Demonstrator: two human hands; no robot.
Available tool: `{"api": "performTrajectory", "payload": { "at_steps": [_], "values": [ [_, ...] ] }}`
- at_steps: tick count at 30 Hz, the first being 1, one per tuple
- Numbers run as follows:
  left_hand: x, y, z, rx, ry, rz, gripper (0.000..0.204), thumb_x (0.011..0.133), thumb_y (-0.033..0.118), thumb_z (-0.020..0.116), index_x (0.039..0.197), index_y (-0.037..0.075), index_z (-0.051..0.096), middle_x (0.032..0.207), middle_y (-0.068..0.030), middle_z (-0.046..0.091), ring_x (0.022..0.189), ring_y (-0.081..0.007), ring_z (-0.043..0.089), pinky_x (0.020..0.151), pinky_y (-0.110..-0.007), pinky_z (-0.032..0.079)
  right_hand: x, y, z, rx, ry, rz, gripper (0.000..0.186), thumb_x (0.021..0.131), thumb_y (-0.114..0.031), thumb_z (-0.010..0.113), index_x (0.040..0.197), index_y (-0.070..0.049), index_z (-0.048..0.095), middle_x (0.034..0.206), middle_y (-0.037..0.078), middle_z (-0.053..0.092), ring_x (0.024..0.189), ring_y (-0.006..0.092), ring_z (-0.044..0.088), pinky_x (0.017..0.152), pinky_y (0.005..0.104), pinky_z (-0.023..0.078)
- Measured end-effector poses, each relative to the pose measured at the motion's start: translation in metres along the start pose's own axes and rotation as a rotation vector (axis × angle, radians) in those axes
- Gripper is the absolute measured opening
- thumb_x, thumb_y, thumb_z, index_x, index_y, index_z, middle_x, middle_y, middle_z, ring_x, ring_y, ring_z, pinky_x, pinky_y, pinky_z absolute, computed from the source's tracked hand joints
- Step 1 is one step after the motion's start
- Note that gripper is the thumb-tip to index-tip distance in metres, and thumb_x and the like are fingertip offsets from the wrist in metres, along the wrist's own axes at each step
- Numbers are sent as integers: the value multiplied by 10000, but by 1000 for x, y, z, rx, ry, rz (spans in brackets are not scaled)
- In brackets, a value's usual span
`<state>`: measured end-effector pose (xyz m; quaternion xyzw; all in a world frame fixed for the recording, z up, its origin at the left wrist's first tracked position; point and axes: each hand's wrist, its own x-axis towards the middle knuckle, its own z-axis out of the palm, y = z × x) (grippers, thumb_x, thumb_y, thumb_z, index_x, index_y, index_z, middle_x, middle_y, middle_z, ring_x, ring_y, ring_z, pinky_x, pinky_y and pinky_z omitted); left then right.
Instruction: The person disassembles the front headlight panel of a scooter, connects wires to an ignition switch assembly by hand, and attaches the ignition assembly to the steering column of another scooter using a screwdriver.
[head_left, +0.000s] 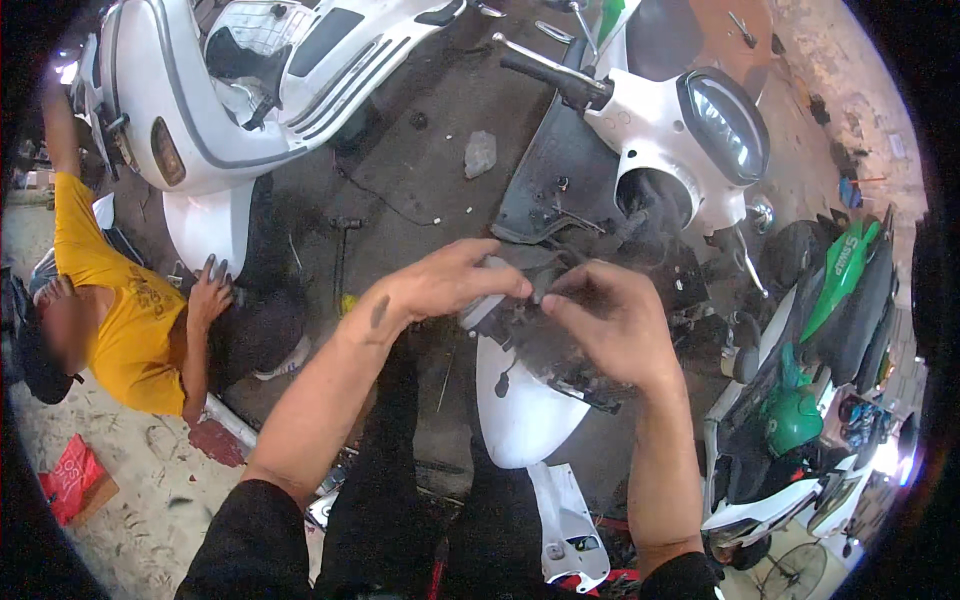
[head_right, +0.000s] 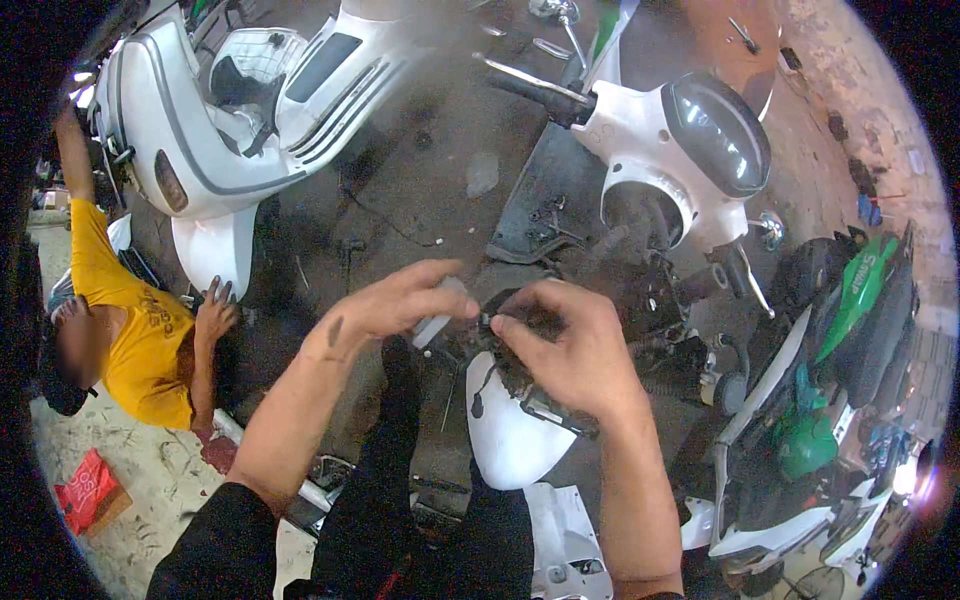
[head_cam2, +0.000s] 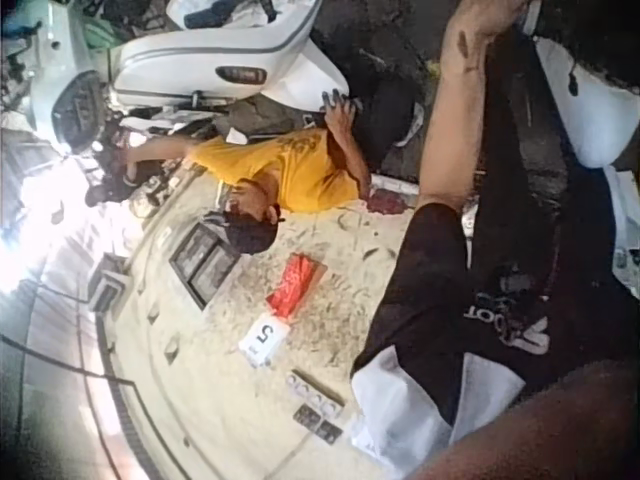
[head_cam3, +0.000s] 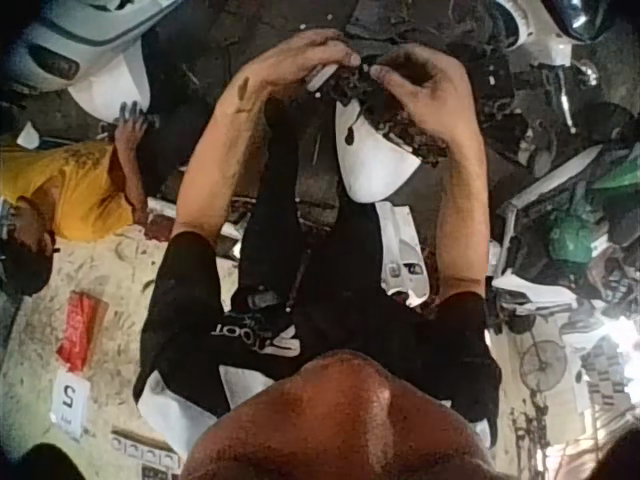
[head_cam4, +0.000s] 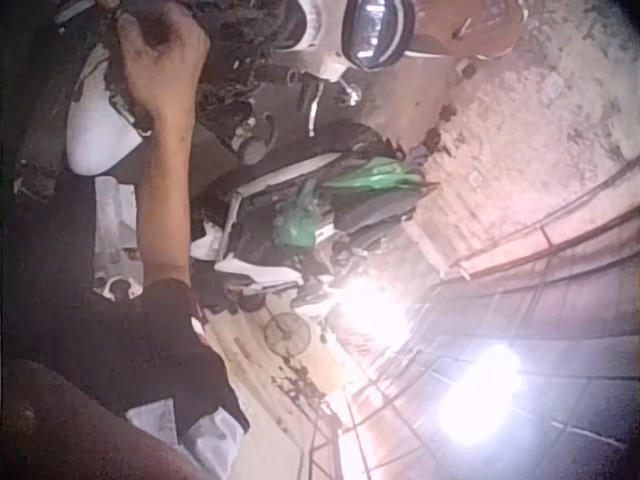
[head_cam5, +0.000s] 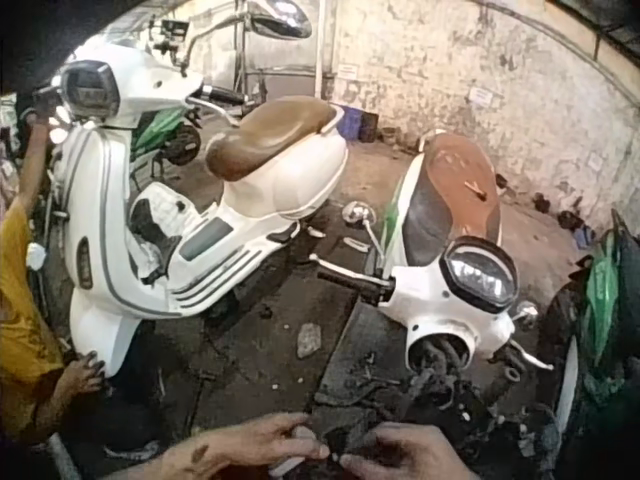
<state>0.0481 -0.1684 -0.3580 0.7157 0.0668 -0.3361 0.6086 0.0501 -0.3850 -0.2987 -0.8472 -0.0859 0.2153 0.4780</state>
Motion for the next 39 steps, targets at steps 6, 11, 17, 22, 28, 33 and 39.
{"api": "performTrajectory", "payload": {
  "at_steps": [6,11,17,22,28,33,39],
  "values": [
    [15,6,-16,95,-163,60,557,773,449,661,1024,-48,672,1065,-185,646,997,-261,590,884,-347,436,7,5,4,-165,-43,-247,159,808,-112,688,893,18,659,834,177,638,771,342,627,688,387,486],
    [17,15,-14,114,-127,19,517,784,434,646,996,-37,676,990,-150,660,955,-226,593,846,-335,443,13,12,7,-260,-113,-264,144,836,-102,653,910,14,614,816,193,609,791,400,597,692,416,479],
    [25,4,-19,-212,-217,2,315,854,358,602,915,59,683,881,-28,643,796,-123,581,695,-272,449,17,10,19,-309,62,-332,139,853,-62,622,975,1,604,848,198,608,803,411,598,711,428,489],
    [31,3,-22,-357,-256,-48,311,839,364,621,961,83,674,905,-26,665,801,-127,621,708,-275,489,20,11,7,-331,251,-483,181,826,-18,647,1006,-4,635,901,179,636,817,351,641,707,380,515],
    [38,1,-23,-316,-214,-147,317,834,366,626,973,84,669,927,-27,666,816,-121,627,724,-275,507,11,6,9,-203,219,-379,156,778,-64,720,924,-12,709,862,129,632,815,264,629,714,342,496],
    [35,16,-21,-201,-285,11,277,858,334,606,936,79,680,884,-12,662,759,-92,602,646,-242,471,19,7,1,-35,30,-156,177,752,-101,750,899,-5,728,859,121,629,834,229,608,742,324,472],
    [28,30,-14,-243,-272,63,267,875,324,594,910,78,691,838,-10,649,733,-91,585,632,-253,447,22,-1,-12,-32,-89,-79,189,772,-66,714,935,29,722,849,93,641,799,156,585,711,292,456]
  ]
}}
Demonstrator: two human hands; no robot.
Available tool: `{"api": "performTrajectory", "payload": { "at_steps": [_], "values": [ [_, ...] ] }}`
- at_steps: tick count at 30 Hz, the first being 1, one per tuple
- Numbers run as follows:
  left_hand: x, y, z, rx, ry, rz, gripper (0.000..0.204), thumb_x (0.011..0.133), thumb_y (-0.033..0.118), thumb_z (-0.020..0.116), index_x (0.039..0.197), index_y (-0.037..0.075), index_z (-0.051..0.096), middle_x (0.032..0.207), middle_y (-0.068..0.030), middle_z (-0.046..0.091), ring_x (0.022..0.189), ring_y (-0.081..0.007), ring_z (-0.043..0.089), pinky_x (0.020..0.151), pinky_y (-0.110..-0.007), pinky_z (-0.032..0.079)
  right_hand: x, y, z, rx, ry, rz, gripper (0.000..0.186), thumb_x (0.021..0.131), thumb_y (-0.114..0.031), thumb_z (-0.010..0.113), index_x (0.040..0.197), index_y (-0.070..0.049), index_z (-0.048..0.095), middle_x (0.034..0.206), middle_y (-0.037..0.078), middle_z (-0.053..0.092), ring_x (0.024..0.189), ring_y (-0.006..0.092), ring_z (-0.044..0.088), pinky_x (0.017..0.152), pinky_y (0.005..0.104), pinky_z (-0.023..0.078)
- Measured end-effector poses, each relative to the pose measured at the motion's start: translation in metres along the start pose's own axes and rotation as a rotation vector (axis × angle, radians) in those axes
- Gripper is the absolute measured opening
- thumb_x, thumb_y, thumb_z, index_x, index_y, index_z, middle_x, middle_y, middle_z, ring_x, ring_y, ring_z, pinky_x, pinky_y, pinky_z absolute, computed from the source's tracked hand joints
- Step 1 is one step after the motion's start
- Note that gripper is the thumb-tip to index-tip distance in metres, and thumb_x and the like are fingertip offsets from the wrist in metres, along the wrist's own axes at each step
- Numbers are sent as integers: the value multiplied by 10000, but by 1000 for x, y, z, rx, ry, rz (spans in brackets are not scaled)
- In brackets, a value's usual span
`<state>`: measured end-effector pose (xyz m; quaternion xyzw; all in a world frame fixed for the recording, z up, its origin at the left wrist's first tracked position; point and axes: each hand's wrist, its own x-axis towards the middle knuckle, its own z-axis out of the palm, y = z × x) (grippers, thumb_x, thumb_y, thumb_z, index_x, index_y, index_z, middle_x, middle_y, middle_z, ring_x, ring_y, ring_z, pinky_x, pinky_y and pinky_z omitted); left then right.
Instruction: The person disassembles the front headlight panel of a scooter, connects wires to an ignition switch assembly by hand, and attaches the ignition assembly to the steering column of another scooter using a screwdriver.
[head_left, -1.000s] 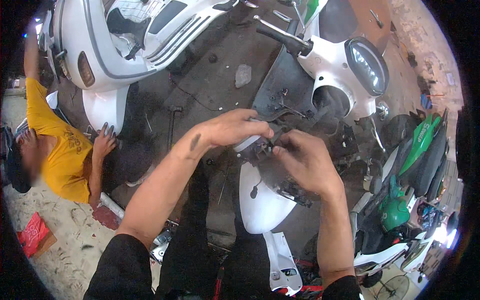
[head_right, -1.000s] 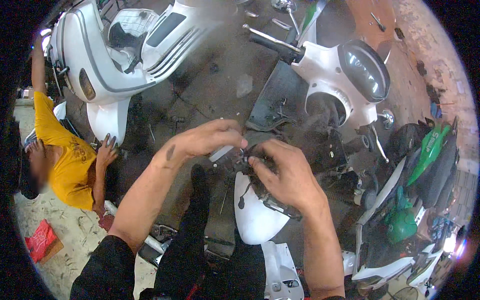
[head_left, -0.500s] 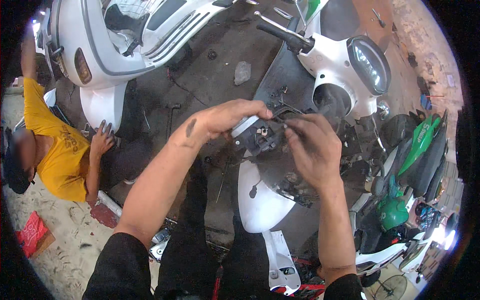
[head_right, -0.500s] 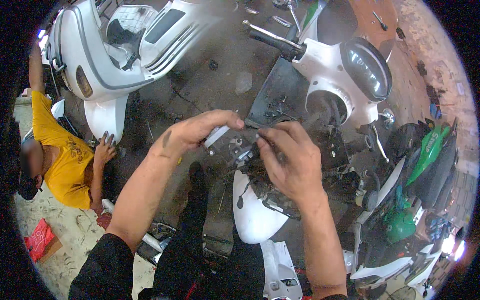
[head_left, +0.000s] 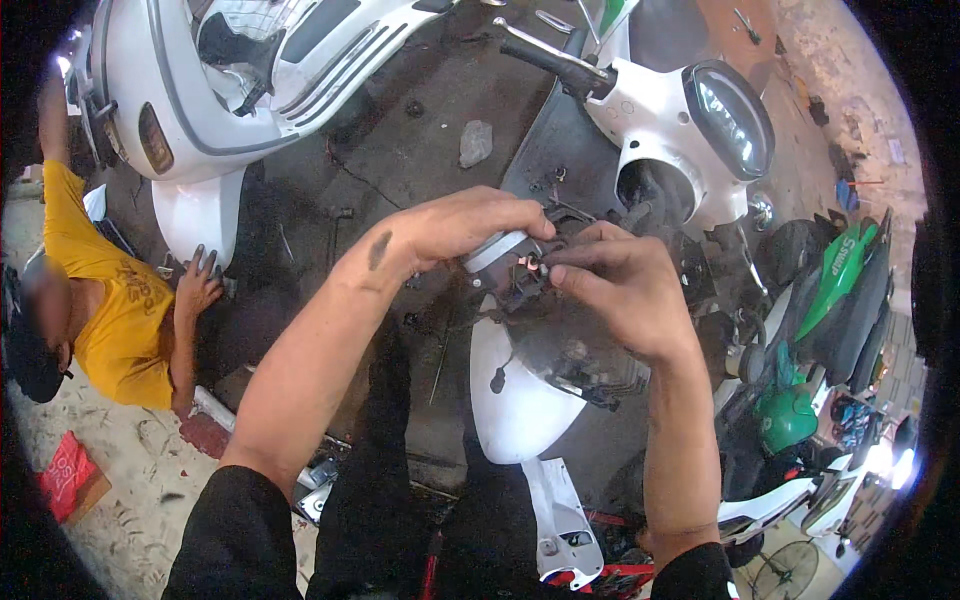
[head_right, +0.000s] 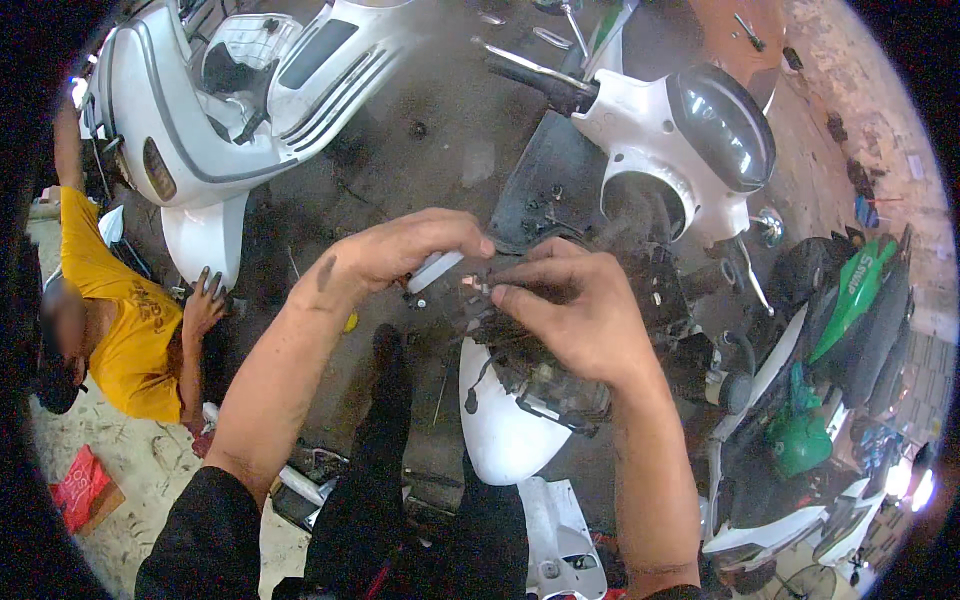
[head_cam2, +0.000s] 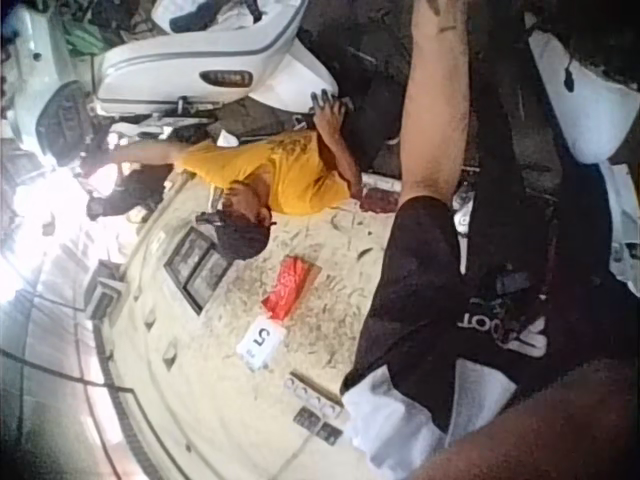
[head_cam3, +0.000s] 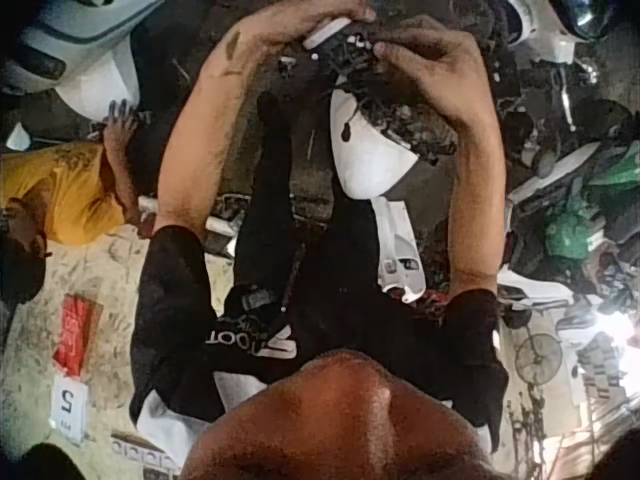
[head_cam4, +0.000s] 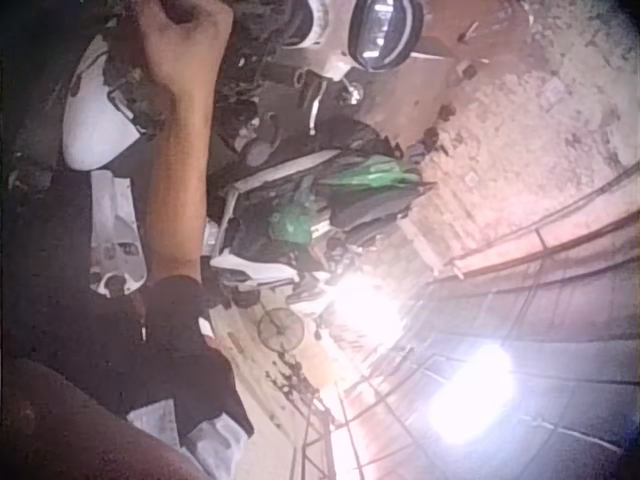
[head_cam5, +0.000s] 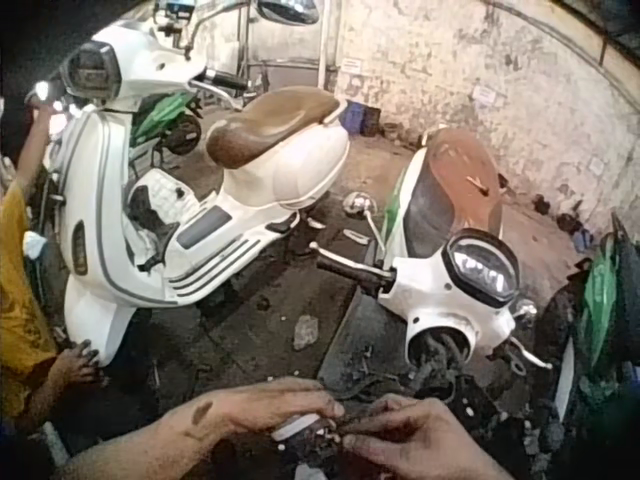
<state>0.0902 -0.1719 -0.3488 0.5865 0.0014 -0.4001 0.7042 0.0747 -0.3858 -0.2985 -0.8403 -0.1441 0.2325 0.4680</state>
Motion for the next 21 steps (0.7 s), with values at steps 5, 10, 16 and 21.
{"api": "performTrajectory", "payload": {
  "at_steps": [5,10,16,21],
  "values": [
    [6,-7,-6,96,-13,70,380,831,353,636,953,-1,697,928,-74,676,808,-145,609,704,-290,481,7,-4,-2,19,8,203,214,740,-145,751,866,25,721,754,120,690,700,152,624,693,306,498],
    [1,7,-1,213,9,73,377,826,355,641,934,-1,702,912,-80,674,792,-155,596,696,-299,468,10,-4,-5,29,-16,157,227,733,-164,758,848,28,719,704,100,686,648,118,605,637,297,497],
    [0,6,4,274,49,72,360,836,367,604,899,26,700,909,-83,625,877,-182,564,792,-287,422,11,-2,-7,-49,-50,137,216,728,-149,739,824,42,707,642,113,663,604,123,608,593,302,494],
    [-3,7,-2,302,40,131,335,835,344,605,887,26,696,912,-73,642,890,-177,578,793,-285,424,8,-19,7,-284,73,66,197,716,-134,724,804,38,683,669,168,655,601,202,647,591,323,493]
  ]
}}
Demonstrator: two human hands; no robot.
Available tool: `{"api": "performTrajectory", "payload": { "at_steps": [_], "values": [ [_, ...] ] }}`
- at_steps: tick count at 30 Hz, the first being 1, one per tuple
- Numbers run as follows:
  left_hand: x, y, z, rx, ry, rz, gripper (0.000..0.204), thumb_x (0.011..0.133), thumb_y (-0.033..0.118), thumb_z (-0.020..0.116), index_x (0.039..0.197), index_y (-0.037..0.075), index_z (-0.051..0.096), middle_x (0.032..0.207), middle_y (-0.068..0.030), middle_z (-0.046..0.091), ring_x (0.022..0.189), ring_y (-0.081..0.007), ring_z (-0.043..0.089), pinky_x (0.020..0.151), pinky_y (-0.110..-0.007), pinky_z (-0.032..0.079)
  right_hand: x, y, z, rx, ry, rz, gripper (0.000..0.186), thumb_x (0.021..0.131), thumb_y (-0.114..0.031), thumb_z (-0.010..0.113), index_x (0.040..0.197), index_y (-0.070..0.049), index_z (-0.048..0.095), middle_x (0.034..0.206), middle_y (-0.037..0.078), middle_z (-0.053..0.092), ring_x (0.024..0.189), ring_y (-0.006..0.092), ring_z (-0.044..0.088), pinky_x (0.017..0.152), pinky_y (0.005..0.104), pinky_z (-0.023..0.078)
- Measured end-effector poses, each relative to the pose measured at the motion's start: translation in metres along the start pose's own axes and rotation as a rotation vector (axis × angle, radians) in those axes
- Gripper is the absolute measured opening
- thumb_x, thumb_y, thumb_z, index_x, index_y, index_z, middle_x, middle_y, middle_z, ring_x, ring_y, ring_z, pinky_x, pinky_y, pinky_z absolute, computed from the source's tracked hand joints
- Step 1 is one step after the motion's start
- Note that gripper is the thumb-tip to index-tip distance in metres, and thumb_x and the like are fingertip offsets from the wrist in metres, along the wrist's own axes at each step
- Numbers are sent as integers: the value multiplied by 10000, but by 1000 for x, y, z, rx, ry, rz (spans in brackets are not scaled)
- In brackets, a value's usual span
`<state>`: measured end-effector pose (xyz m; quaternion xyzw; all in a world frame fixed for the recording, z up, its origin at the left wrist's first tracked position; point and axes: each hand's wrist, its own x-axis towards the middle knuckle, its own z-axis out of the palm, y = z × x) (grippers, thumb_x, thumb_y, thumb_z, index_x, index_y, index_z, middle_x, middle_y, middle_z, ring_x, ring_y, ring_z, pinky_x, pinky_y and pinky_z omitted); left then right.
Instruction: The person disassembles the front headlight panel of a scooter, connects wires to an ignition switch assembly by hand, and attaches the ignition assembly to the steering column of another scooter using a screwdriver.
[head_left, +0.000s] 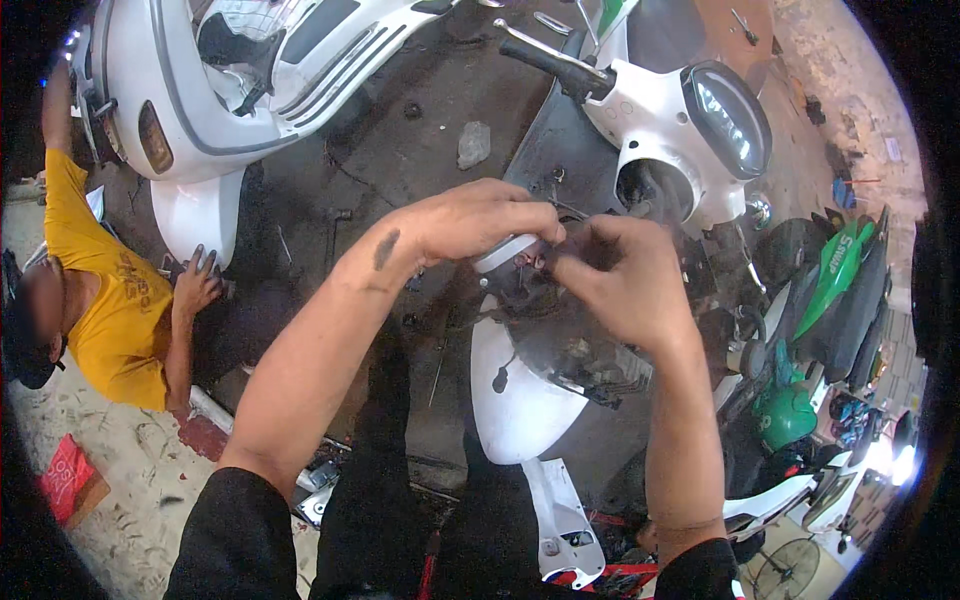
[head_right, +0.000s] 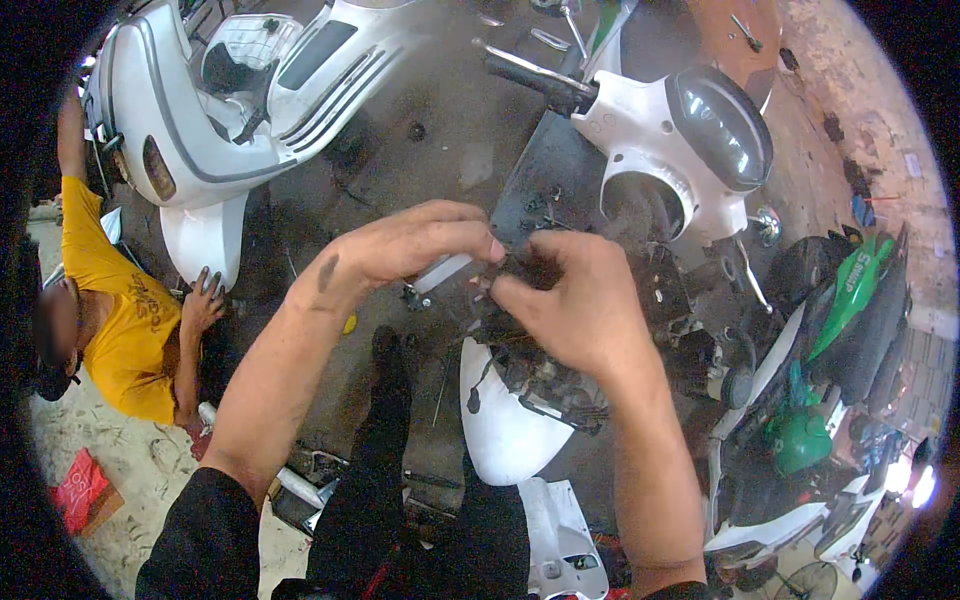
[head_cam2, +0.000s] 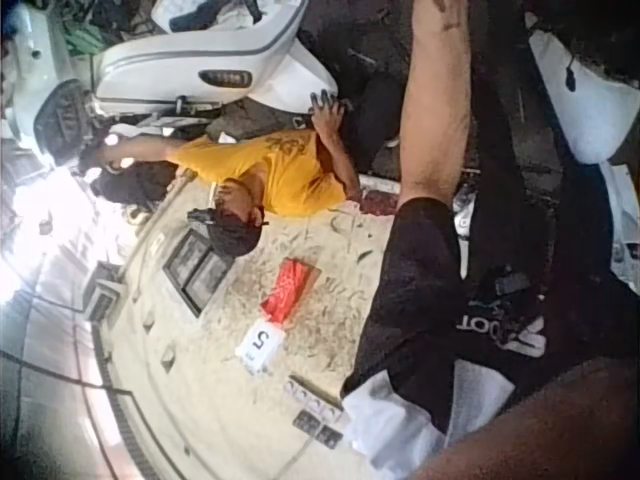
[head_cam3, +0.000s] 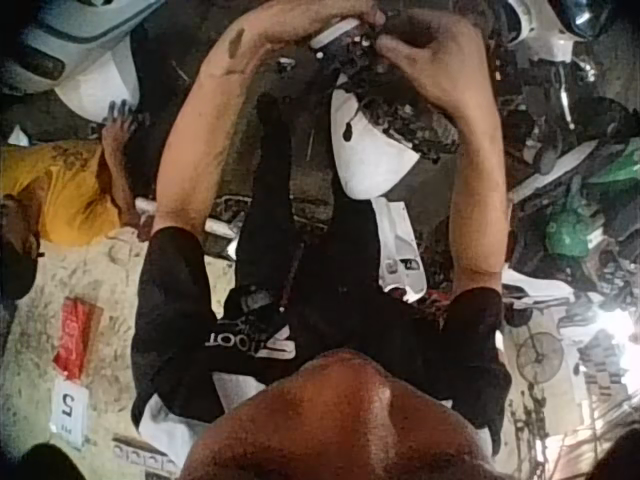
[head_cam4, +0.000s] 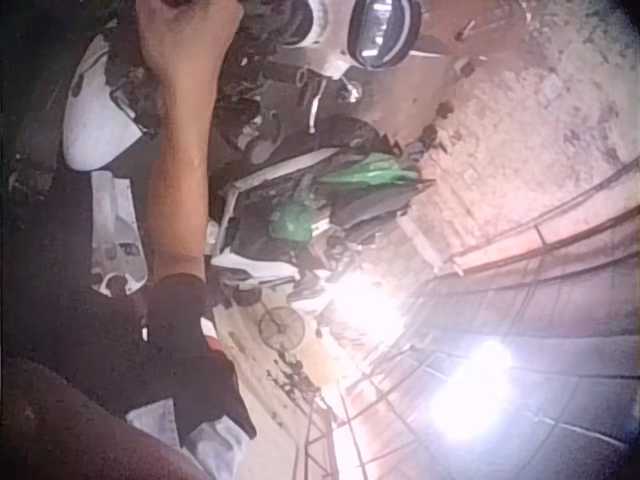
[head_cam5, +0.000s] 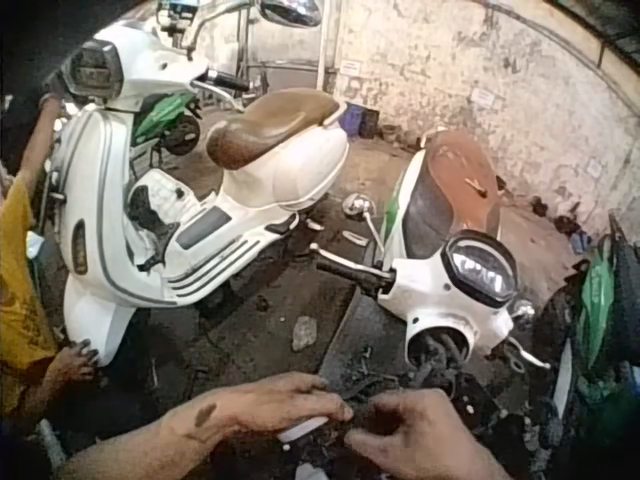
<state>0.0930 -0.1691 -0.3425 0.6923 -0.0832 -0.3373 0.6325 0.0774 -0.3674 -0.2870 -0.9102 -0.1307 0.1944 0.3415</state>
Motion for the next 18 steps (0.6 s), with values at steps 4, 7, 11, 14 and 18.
{"api": "performTrajectory", "payload": {
  "at_steps": [4,7,11,14,18],
  "values": [
    [4,0,-4,-169,-6,-151,302,836,321,612,869,31,691,879,-51,648,862,-151,587,767,-276,425,-7,6,21,59,288,-111,184,704,-117,719,816,18,663,748,188,654,673,279,664,624,343,499],
    [8,-5,-3,-143,15,-70,265,838,297,616,845,40,680,844,-33,644,812,-125,577,738,-264,422,-12,2,25,3,394,-146,180,699,-109,721,814,14,660,770,182,655,707,301,663,641,347,504],
    [9,-7,0,-151,19,10,387,829,343,616,926,-23,697,867,-89,659,795,-153,585,713,-285,445,-13,8,25,68,416,-150,191,694,-110,728,815,24,665,777,169,669,715,294,671,655,333,511],
    [8,-5,0,-131,12,18,388,822,340,617,931,-24,695,908,-101,664,846,-163,588,758,-290,447,-16,5,17,156,318,-40,232,680,-113,738,849,34,675,798,175,684,727,268,682,676,322,517],
    [8,-2,3,23,27,-20,385,801,334,630,927,-24,693,924,-99,671,878,-172,593,805,-287,447,-15,-4,7,147,203,108,281,672,-139,749,880,39,685,816,183,693,744,254,690,694,326,522]
  ]
}}
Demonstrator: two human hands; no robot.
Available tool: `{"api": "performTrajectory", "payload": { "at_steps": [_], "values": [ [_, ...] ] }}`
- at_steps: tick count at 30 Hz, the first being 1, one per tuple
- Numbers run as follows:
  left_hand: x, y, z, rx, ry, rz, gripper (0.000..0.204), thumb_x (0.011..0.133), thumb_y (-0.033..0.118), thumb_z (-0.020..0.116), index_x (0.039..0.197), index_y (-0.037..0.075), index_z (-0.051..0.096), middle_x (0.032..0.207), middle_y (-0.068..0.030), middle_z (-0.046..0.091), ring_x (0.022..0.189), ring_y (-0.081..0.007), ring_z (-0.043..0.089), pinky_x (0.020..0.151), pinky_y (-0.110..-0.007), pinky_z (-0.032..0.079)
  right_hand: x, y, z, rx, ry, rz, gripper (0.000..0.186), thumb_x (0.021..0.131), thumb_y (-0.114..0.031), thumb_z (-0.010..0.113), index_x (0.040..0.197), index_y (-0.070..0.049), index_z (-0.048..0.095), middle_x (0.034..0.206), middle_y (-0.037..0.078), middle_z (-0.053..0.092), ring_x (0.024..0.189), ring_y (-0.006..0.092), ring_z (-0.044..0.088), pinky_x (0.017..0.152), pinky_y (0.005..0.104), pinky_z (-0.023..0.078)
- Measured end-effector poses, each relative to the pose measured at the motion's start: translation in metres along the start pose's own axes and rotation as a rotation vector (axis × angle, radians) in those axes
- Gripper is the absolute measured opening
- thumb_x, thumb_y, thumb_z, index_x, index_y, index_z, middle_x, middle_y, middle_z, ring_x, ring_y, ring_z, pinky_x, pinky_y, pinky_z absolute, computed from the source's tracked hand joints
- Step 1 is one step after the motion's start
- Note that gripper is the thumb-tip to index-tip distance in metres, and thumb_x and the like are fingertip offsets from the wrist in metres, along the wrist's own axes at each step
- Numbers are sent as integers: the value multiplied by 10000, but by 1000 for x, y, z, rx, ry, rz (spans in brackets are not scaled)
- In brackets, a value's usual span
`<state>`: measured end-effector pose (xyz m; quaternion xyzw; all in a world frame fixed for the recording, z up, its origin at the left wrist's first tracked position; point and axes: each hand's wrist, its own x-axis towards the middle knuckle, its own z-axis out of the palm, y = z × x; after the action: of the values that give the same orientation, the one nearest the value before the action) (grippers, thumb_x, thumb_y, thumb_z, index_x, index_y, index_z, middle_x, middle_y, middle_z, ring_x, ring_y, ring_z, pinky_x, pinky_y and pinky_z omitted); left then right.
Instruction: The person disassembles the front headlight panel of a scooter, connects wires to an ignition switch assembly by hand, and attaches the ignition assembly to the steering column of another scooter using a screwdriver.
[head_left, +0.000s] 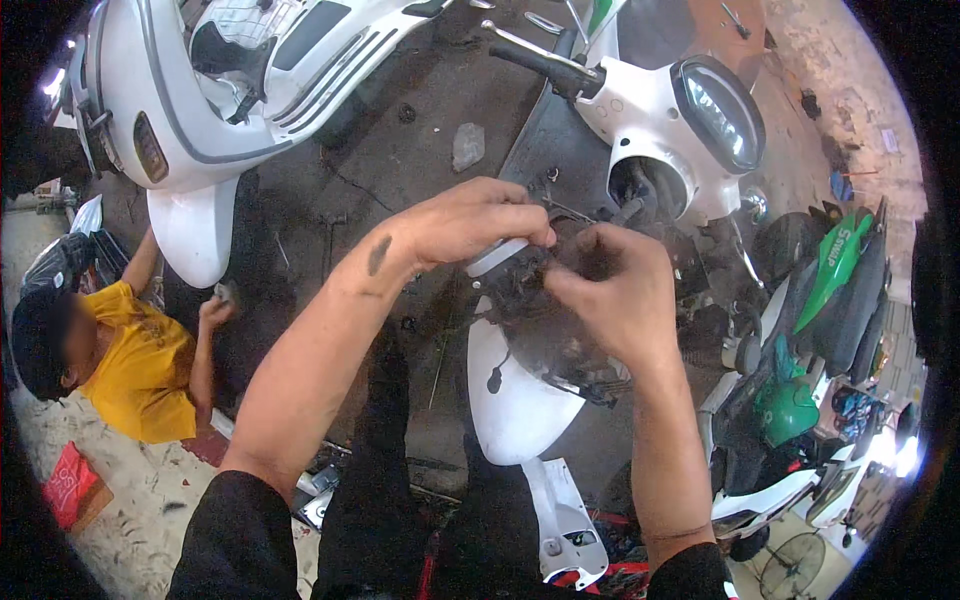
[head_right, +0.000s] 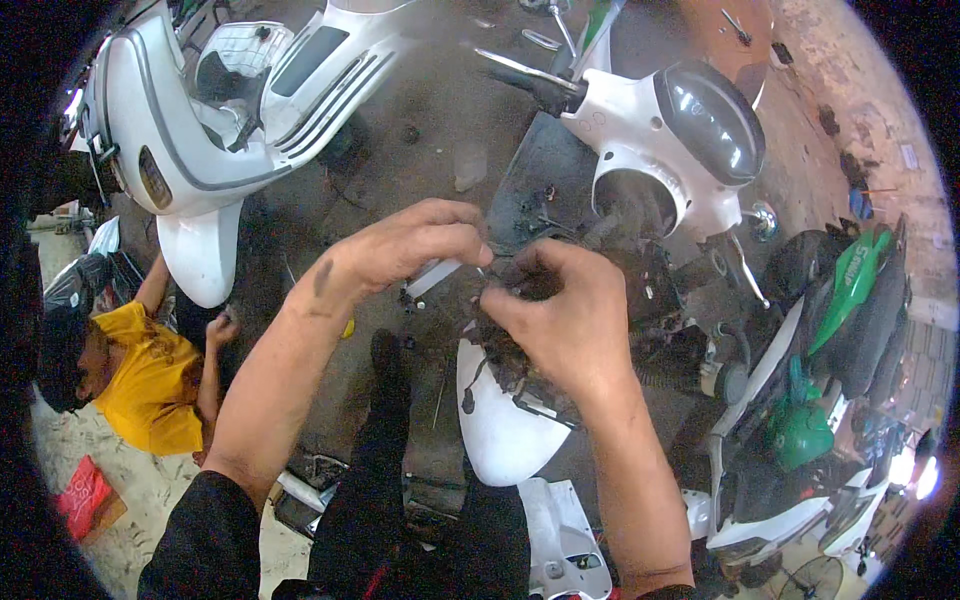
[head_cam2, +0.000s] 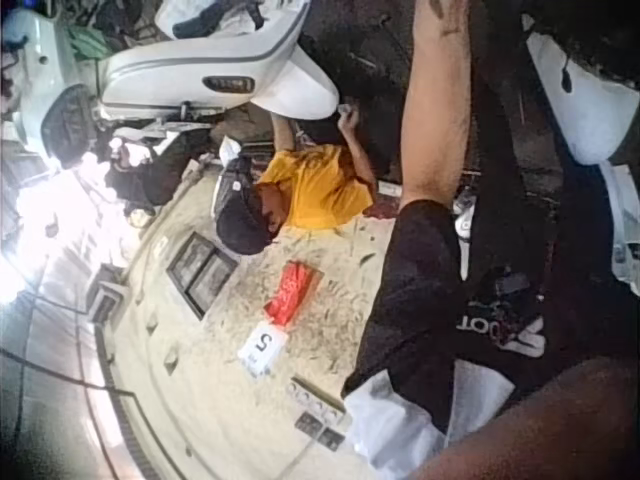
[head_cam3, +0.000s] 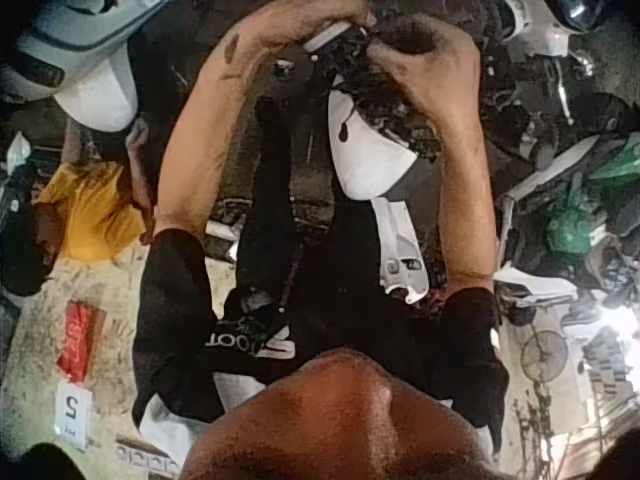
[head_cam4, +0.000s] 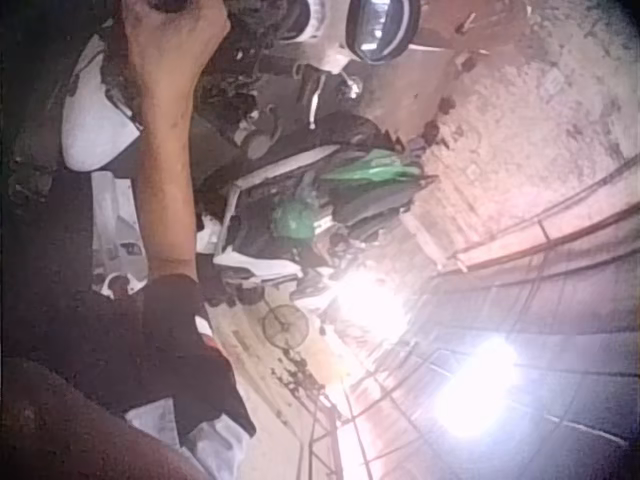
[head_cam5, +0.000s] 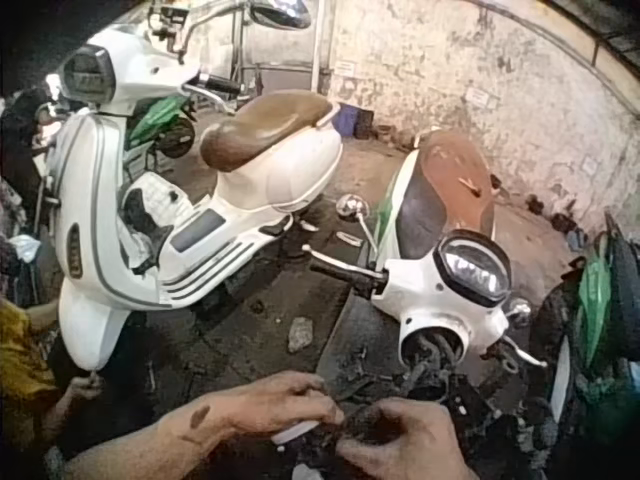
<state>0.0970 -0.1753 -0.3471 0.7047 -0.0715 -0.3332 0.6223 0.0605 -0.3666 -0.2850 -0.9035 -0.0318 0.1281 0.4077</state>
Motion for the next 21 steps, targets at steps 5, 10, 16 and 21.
{"api": "performTrajectory", "payload": {
  "at_steps": [5,10,16,21],
  "values": [
    [-1,-6,2,-86,16,51,304,774,296,621,894,18,654,862,-59,616,830,-161,544,775,-284,415,6,22,12,99,51,-138,256,711,-165,710,865,39,686,848,216,684,762,320,683,711,357,526],
    [-5,-14,2,-248,8,-13,376,745,294,643,1009,27,627,929,-66,611,848,-162,538,776,-279,418,10,21,7,14,-161,-152,216,749,-137,684,855,51,665,808,230,640,740,372,644,679,391,503],
    [-19,-24,25,17,408,235,571,651,88,697,1205,47,563,1101,-70,604,999,-156,573,901,-291,458,11,25,16,57,-54,-255,222,769,-146,681,826,67,652,765,224,607,705,376,620,649,408,476],
    [-28,-27,35,-265,365,212,555,659,108,714,1193,44,575,1046,-61,627,939,-145,591,853,-282,481,3,17,15,103,-132,-96,224,785,-157,673,832,62,660,769,218,616,700,356,628,655,395,481]
  ]
}}
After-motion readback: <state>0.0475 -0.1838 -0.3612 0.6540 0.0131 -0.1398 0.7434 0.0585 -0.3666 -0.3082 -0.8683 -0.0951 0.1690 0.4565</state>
